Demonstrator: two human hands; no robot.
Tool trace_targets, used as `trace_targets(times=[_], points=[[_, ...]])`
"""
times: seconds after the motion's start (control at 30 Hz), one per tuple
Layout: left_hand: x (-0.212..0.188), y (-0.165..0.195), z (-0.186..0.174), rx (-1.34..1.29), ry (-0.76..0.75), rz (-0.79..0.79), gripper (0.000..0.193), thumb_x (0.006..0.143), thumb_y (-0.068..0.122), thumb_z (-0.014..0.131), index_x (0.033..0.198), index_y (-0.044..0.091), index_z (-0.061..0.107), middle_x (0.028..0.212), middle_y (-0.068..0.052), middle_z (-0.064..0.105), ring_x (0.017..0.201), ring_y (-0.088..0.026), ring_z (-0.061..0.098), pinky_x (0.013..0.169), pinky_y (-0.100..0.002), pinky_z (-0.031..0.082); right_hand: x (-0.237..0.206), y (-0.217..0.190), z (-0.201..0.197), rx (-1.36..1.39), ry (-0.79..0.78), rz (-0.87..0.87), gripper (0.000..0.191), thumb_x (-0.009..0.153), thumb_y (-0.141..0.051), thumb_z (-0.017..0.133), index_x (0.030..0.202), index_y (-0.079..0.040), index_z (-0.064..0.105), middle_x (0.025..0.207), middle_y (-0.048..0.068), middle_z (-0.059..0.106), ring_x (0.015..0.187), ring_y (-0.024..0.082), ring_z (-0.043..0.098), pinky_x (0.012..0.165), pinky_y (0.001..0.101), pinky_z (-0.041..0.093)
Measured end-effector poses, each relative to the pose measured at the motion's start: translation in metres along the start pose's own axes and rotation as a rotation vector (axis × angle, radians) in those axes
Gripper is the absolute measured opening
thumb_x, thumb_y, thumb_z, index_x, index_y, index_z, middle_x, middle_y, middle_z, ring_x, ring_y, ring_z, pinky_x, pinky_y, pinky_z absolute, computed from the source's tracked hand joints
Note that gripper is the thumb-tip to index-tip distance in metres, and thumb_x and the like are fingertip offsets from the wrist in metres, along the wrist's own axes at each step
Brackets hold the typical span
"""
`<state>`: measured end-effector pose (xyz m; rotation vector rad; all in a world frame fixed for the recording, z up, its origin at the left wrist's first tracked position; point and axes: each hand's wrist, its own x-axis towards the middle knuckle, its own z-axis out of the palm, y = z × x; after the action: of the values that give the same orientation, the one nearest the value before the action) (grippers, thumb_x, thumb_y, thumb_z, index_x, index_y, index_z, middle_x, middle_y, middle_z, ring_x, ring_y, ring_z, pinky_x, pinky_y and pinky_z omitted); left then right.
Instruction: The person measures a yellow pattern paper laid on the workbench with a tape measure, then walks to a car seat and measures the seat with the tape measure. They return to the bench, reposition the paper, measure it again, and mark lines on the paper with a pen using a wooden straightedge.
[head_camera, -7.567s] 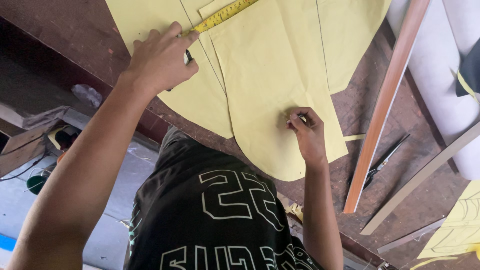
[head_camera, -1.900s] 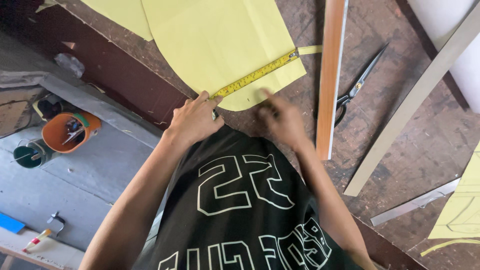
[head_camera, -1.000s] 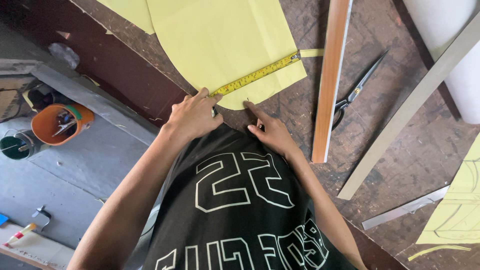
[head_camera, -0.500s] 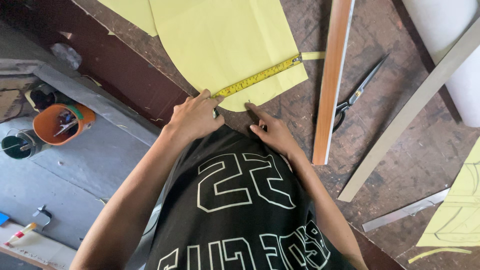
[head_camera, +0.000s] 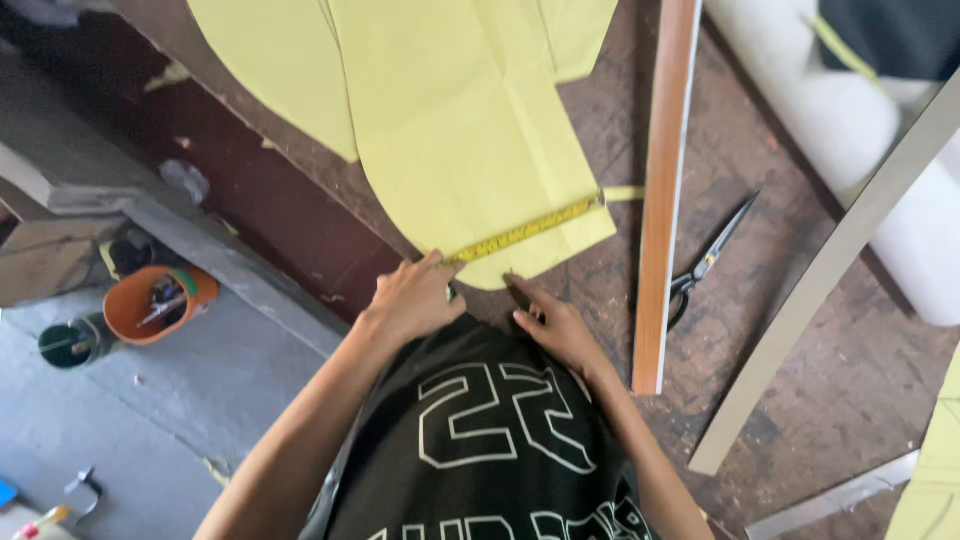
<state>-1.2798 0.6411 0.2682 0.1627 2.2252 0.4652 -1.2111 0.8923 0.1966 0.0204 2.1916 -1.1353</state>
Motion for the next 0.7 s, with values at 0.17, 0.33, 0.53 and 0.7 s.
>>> trace_targets(times=[0.17,0.33,0.53,0.7], points=[[0.002,-0.008,-0.017,-0.078,0.031,0.049,0.066,0.084,0.033,0.062,0.148,0.022,0.052,0.134,-0.008,0.057,0.115,-0.034,0.064,0.091,-0.052,0.057,0.001,0.004,0.000,0.006,0.012,-0.078,0.063,0.091,-0.026,0.066,0.152,-0.031,0.048,0.123,0.014,0.071,0.083,0.025,0.068,0.083,0.0378,0.055],[0.023,-0.048,-0.075,-0.132,0.239,0.086,0.063,0.086,0.034,0.063,0.147,0.021,0.054,0.129,-0.009,0.060,0.117,-0.032,0.063,0.094,-0.048,0.055,0.005,-0.007,-0.007,0.102,-0.075,-0.095,0.062,0.094,-0.026,0.064,0.153,-0.030,0.044,0.155,0.004,0.054,0.092,0.021,0.066,0.091,0.0359,0.054],[0.092,-0.122,-0.187,-0.034,0.358,0.079,0.066,0.089,0.036,0.063,0.152,0.020,0.048,0.134,-0.009,0.057,0.123,-0.028,0.058,0.104,-0.045,0.048,0.007,-0.031,-0.018,0.041,-0.166,0.142,0.064,0.092,-0.029,0.061,0.153,-0.037,0.044,0.155,-0.005,0.056,0.082,0.020,0.059,0.087,0.0344,0.054],[0.133,-0.166,-0.253,-0.005,0.315,0.022,0.065,0.090,0.035,0.058,0.153,0.026,0.047,0.143,-0.005,0.051,0.130,-0.025,0.053,0.110,-0.042,0.046,0.008,-0.044,-0.016,0.074,-0.145,0.181,0.062,0.092,-0.028,0.063,0.151,-0.037,0.046,0.156,-0.005,0.052,0.082,0.018,0.062,0.090,0.0332,0.054]])
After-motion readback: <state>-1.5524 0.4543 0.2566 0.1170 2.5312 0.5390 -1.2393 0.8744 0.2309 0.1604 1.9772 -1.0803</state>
